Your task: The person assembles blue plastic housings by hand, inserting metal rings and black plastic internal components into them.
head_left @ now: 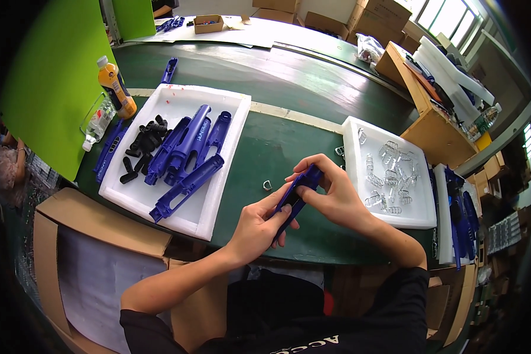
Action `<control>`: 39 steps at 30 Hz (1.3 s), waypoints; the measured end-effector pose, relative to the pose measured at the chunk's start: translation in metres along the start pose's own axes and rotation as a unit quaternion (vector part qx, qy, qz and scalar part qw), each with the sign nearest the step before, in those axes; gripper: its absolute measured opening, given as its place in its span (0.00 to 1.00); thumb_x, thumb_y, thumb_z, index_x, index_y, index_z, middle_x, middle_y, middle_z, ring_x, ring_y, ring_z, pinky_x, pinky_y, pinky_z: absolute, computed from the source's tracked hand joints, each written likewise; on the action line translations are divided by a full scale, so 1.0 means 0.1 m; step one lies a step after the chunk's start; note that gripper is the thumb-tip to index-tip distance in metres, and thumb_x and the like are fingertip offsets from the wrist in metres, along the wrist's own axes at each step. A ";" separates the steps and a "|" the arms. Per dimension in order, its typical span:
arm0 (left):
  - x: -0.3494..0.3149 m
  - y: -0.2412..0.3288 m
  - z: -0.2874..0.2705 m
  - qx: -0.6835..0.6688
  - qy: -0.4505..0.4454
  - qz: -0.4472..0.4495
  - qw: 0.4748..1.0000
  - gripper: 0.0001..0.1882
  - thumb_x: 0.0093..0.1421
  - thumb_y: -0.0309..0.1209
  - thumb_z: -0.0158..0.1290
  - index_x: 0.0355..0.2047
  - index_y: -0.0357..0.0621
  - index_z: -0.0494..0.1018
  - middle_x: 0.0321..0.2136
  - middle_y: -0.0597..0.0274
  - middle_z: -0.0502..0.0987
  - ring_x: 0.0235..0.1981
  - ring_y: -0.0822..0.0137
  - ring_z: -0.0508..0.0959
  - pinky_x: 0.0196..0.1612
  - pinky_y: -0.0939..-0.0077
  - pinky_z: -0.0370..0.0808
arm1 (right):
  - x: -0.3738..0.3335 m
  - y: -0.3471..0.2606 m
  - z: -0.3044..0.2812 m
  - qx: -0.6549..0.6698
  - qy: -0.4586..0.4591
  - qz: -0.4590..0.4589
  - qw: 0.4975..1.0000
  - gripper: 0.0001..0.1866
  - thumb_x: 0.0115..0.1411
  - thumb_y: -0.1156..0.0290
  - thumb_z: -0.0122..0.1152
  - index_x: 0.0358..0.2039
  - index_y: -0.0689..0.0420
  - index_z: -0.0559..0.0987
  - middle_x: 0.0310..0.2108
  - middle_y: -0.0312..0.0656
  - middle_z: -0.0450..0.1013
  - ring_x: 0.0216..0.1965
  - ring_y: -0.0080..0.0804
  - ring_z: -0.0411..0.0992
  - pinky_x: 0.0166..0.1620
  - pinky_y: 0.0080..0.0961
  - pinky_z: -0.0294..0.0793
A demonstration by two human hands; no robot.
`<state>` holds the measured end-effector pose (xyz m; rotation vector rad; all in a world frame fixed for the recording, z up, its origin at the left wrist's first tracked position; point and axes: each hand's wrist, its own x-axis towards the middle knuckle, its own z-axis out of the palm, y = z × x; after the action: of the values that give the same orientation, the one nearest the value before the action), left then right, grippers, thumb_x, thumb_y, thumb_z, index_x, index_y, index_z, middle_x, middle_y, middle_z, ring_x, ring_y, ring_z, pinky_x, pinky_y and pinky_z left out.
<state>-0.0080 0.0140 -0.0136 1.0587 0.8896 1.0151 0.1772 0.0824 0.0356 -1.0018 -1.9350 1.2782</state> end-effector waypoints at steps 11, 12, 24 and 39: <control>0.03 0.03 -0.03 -0.165 -0.011 0.011 0.986 0.26 0.69 0.28 0.45 0.66 0.36 0.59 0.43 0.51 0.78 0.34 0.68 0.81 0.35 0.78 0.77 | -0.42 0.12 0.05 -0.065 0.138 -0.088 0.984 0.29 0.64 0.75 0.61 0.62 0.62 0.60 0.40 0.47 0.74 0.35 0.29 0.77 0.38 0.25 0.77; 0.03 0.02 -0.05 -0.179 -0.017 0.012 0.984 0.26 0.70 0.30 0.46 0.67 0.36 0.59 0.47 0.50 0.77 0.40 0.66 0.80 0.40 0.74 0.79 | -0.49 0.10 0.09 -0.103 0.117 -0.082 0.984 0.27 0.64 0.74 0.62 0.60 0.63 0.62 0.39 0.47 0.75 0.33 0.29 0.77 0.37 0.25 0.77; -0.02 0.07 0.06 0.017 0.061 0.101 0.993 0.13 0.71 0.34 0.51 0.49 0.38 0.68 0.41 0.61 0.76 0.44 0.74 0.76 0.42 0.77 0.75 | -0.68 0.32 0.53 0.190 -0.012 0.036 0.981 0.27 0.70 0.73 0.51 0.67 0.62 0.57 0.42 0.49 0.76 0.37 0.30 0.78 0.41 0.27 0.78; 0.04 0.10 -0.10 -0.123 0.043 0.024 0.991 0.18 0.72 0.43 0.48 0.38 0.39 0.77 0.34 0.65 0.80 0.36 0.74 0.75 0.48 0.75 0.71 | -0.87 0.47 0.37 0.402 -0.130 0.075 0.903 0.25 0.73 0.66 0.48 0.66 0.62 0.58 0.39 0.48 0.75 0.28 0.26 0.74 0.31 0.19 0.71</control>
<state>-0.0185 0.0217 -0.0068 0.8356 0.7887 1.1852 0.2059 0.0030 -0.0278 -0.5640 -1.2668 2.1321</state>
